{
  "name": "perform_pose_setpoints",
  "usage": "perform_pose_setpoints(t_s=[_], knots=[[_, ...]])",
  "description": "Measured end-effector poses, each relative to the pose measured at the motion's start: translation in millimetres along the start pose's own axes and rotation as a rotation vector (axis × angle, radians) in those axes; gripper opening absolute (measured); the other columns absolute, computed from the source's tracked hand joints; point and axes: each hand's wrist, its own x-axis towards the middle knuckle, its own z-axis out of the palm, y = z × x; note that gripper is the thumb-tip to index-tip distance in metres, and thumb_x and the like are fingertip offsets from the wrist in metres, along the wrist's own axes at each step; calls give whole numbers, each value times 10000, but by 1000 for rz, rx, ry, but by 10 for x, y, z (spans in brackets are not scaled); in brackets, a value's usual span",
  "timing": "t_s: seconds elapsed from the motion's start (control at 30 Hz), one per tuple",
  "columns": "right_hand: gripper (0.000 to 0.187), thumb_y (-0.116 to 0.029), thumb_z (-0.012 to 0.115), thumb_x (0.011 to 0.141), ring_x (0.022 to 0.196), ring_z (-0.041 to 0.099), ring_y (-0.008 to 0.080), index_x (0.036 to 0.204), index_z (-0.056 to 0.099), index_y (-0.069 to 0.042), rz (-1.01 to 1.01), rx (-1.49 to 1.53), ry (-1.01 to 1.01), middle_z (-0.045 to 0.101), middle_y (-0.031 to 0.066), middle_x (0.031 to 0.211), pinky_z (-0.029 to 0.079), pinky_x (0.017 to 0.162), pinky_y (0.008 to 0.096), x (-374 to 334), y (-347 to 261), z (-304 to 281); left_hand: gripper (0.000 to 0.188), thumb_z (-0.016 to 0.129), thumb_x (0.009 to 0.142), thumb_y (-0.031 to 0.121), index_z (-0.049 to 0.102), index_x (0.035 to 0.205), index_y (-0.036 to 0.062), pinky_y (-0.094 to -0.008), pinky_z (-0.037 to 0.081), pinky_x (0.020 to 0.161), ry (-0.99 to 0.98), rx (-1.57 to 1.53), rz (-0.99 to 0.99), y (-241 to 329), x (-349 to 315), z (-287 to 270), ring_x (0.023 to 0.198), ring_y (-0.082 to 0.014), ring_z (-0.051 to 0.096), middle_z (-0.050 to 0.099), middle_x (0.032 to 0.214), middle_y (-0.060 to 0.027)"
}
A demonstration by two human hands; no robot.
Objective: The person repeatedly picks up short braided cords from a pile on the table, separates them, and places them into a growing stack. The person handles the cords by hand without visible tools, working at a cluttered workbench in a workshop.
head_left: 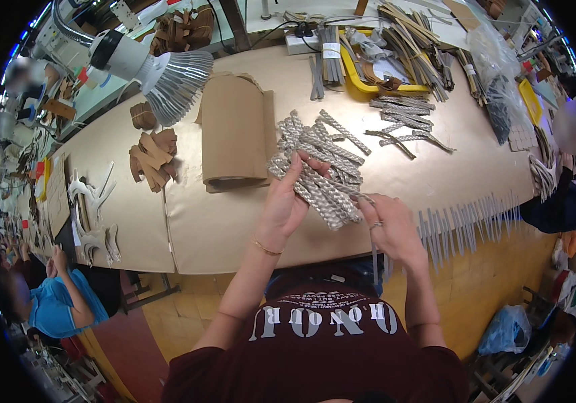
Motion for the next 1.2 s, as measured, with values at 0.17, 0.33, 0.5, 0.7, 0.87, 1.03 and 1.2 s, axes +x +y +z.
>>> perform_pose_setpoints(t_s=[0.17, 0.33, 0.5, 0.7, 0.87, 1.03, 1.2], knots=[[306, -236, 467, 973, 774, 600, 324, 934, 674, -14, 79, 104, 150, 655, 147, 837, 455, 708, 445, -6, 216, -191, 177, 461, 1013, 241, 528, 1003, 78, -378, 486, 903, 40, -95, 117, 95, 43, -15, 925, -185, 566, 548, 874, -28], [464, -406, 469, 988, 940, 619, 245, 1100, 616, 20, 299, 458, 322, 663, 170, 1031, 475, 786, 388, 223, 607, -266, 180, 442, 1020, 254, 511, 1008, 88, -368, 484, 880, 17, -156, 72, 167, -1, 7, 870, -172, 540, 503, 821, -10], [694, -546, 320, 997, 1227, 502, 249, 1479, 257, -50, 484, 1205, 196, 487, 177, 1346, 427, 995, 358, 271, 458, 236, 193, 427, 1028, 277, 468, 1039, 88, -362, 483, 853, 39, -90, 176, 64, -98, 208, 848, -163, 526, 492, 821, -17], [673, -572, 254, 997, 1130, 546, 216, 1389, 369, -36, 453, 1840, 148, 545, 136, 1248, 457, 947, 335, 232, -234, 671, 253, 402, 1039, 276, 458, 969, 40, -298, 483, 777, 40, 214, 374, -256, -221, 492, 802, -151, 549, 501, 790, -36], [619, -500, 318, 1022, 803, 565, 116, 1150, 584, 45, 350, 1291, 71, 615, 48, 889, 457, 713, 258, 205, -304, 665, 276, 382, 1043, 299, 460, 980, 41, -308, 487, 754, 32, 327, 438, -255, -241, 449, 787, -155, 561, 510, 787, -48], [467, -385, 491, 999, 619, 431, 81, 807, 599, 26, 201, 960, 14, 489, 3, 622, 375, 551, 272, 73, -198, 702, 271, 380, 1041, 309, 463, 1013, 53, -321, 478, 776, -29, 429, 372, -177, -249, 403, 791, -173, 545, 498, 785, -49], [376, -297, 568, 969, 535, 396, 108, 744, 574, 5, 99, 739, 124, 437, 62, 547, 351, 488, 322, 27, -329, 702, 277, 361, 1046, 327, 470, 930, 101, -261, 412, 569, 28, -8, 159, -19, -220, 439, 598, -115, 451, 424, 668, 8]])
